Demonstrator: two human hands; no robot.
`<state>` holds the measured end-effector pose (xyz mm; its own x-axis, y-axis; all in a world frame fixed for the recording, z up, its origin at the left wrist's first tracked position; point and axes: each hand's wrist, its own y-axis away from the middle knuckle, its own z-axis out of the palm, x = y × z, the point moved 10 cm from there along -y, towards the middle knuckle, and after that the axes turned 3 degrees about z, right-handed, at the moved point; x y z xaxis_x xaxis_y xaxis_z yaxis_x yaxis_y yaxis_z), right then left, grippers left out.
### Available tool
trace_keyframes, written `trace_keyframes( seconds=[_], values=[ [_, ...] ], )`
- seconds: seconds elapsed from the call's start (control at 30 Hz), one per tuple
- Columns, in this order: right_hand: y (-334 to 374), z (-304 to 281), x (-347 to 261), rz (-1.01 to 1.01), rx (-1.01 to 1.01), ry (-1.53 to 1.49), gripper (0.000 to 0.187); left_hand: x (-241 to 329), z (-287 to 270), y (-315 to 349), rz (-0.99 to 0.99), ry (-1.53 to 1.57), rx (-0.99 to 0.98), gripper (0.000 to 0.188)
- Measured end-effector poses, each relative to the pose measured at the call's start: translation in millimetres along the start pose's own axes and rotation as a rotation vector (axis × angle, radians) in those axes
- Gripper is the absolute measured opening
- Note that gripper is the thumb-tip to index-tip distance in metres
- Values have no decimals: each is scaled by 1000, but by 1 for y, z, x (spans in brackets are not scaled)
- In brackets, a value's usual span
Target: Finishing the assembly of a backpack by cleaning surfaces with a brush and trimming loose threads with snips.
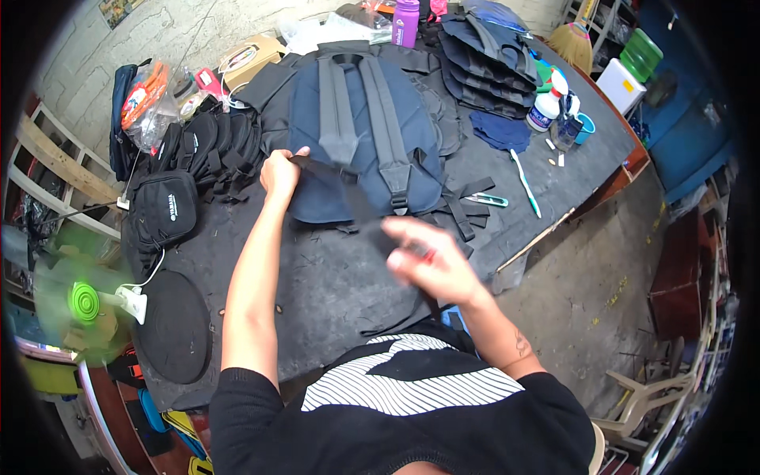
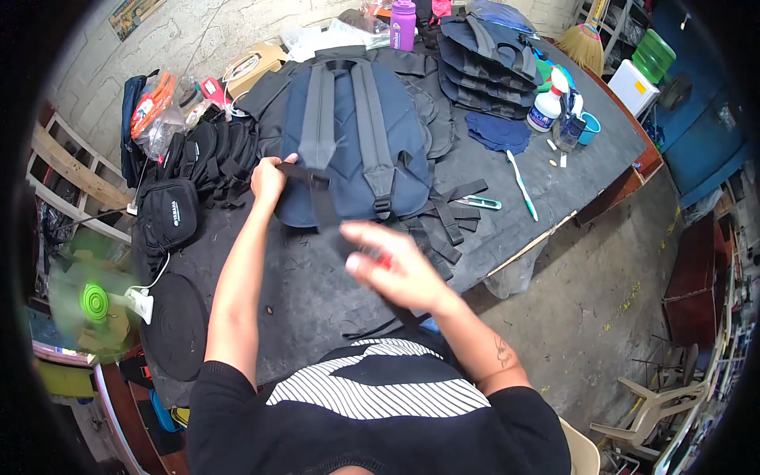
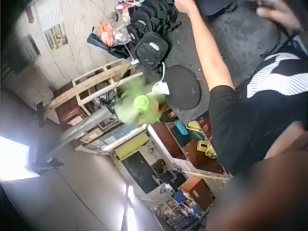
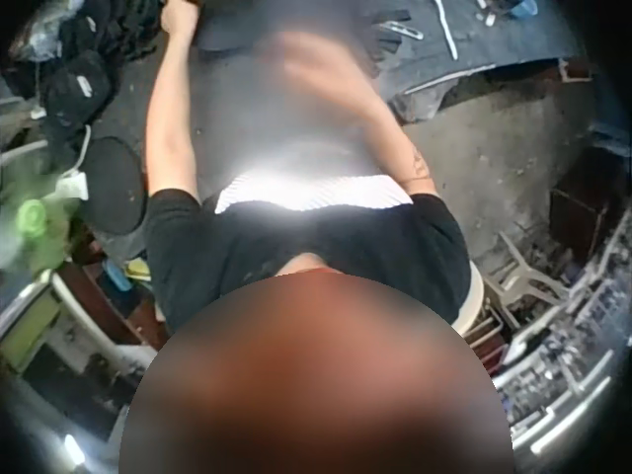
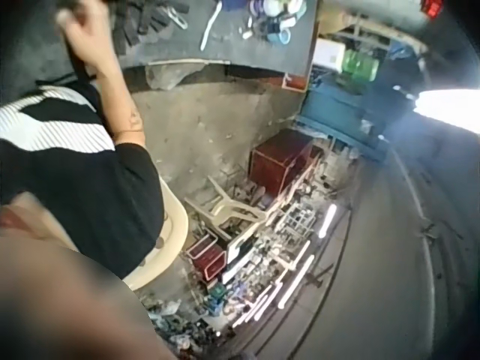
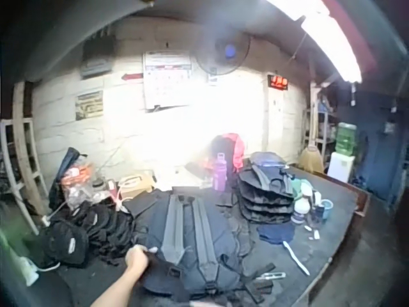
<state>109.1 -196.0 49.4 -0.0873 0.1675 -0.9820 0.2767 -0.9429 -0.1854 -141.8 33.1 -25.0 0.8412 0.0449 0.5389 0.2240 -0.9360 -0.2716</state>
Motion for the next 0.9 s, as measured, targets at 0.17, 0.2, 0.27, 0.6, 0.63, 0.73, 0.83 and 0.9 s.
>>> trace_keyframes(
  seconds=[0.17,0.2,0.27,0.6,0.63,0.73,0.83,0.9],
  values=[
    [29,-13,60,67,16,832,33,-3,12,13,92,106,-76,42],
    [31,-35,66,148,130,854,31,2,6,23,180,252,0,42],
    [37,-64,77,310,251,915,32,3,-19,54,265,438,229,44],
    [38,-43,115,265,229,1076,33,37,19,204,440,145,-66,19],
    [41,-46,112,268,230,1076,33,34,18,206,440,146,-69,19],
    [57,-60,114,424,292,500,24,11,35,219,-342,1350,-498,24],
    [68,-68,98,363,312,115,27,24,-3,225,-410,1368,-508,43],
    [74,-70,83,324,325,-145,24,43,-30,227,-340,1404,-544,52]
  ],
)
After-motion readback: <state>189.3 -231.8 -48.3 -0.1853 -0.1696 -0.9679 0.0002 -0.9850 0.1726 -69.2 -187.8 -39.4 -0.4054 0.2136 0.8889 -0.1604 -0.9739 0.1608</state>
